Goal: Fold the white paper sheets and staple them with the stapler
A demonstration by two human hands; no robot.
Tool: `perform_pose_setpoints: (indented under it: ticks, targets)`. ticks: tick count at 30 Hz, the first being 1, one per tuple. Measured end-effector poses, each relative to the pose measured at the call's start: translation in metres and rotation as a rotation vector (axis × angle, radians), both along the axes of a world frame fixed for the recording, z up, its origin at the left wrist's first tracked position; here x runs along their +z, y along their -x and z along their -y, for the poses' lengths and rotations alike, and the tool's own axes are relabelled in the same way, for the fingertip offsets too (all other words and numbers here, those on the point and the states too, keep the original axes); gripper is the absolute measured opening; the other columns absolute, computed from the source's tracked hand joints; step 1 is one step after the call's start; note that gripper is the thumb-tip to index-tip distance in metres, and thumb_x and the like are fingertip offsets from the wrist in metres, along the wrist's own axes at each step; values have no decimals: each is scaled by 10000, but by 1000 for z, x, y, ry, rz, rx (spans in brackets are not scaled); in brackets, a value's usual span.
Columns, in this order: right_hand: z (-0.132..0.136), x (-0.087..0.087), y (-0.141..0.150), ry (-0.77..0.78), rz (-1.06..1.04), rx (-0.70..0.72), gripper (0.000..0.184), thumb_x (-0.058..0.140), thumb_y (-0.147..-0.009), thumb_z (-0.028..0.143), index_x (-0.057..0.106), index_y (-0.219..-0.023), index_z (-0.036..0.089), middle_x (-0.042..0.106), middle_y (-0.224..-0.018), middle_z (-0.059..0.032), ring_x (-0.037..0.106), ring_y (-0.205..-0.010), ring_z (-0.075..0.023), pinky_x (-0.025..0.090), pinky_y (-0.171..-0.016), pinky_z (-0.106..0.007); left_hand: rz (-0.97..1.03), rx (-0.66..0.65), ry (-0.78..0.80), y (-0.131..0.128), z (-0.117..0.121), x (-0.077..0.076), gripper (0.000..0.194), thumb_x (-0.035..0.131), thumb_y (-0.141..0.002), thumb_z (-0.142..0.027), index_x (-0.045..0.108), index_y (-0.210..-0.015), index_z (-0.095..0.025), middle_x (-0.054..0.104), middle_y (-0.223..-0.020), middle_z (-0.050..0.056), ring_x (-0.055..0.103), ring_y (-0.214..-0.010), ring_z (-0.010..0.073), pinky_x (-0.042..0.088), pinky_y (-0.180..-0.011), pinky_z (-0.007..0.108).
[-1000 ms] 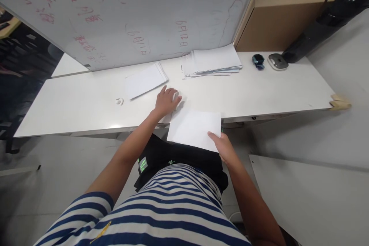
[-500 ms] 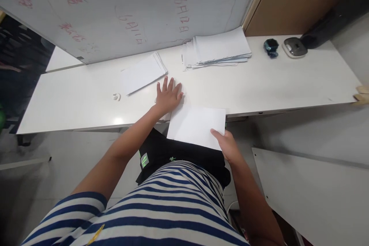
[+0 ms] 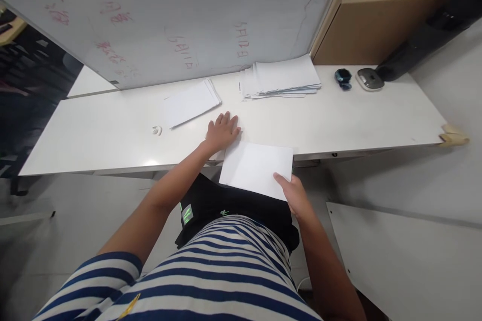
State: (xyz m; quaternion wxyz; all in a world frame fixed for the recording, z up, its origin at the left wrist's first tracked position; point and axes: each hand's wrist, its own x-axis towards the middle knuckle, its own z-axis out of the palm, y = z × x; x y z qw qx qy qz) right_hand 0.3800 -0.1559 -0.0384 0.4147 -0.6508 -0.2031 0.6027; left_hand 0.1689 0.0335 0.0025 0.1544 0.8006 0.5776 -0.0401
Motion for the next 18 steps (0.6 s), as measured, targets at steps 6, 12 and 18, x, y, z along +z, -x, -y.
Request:
perform_pose_setpoints:
  ticks: [6, 12, 18]
  targets:
    - [3, 2, 2, -41, -1, 11, 357, 691, -754, 364, 664, -1043, 156, 720, -1003, -87, 693, -888, -242, 561, -804, -327, -4, -2, -11, 4, 5, -1, 590, 185, -923, -528, 275, -1446, -271, 134, -1573, 58, 98, -1436, 304, 169, -1094, 587]
    - [6, 15, 8, -43, -19, 7, 342, 679, -767, 342, 669, -1049, 150, 727, -971, -87, 692, -893, -243, 560, -812, -326, -26, -14, -22, 7, 9, 0, 589, 159, -933, -483, 269, -1456, -236, 140, -1569, 84, 123, -1433, 297, 194, -1086, 580]
    - [9, 15, 9, -59, 3, 7, 332, 681, -765, 345, 669, -1027, 141, 723, -988, -95, 692, -895, -240, 554, -827, -332, -13, 2, -7, 6, 8, 1, 558, 181, -936, -482, 280, -1445, -275, 148, -1570, 65, 120, -1437, 281, 184, -1096, 566]
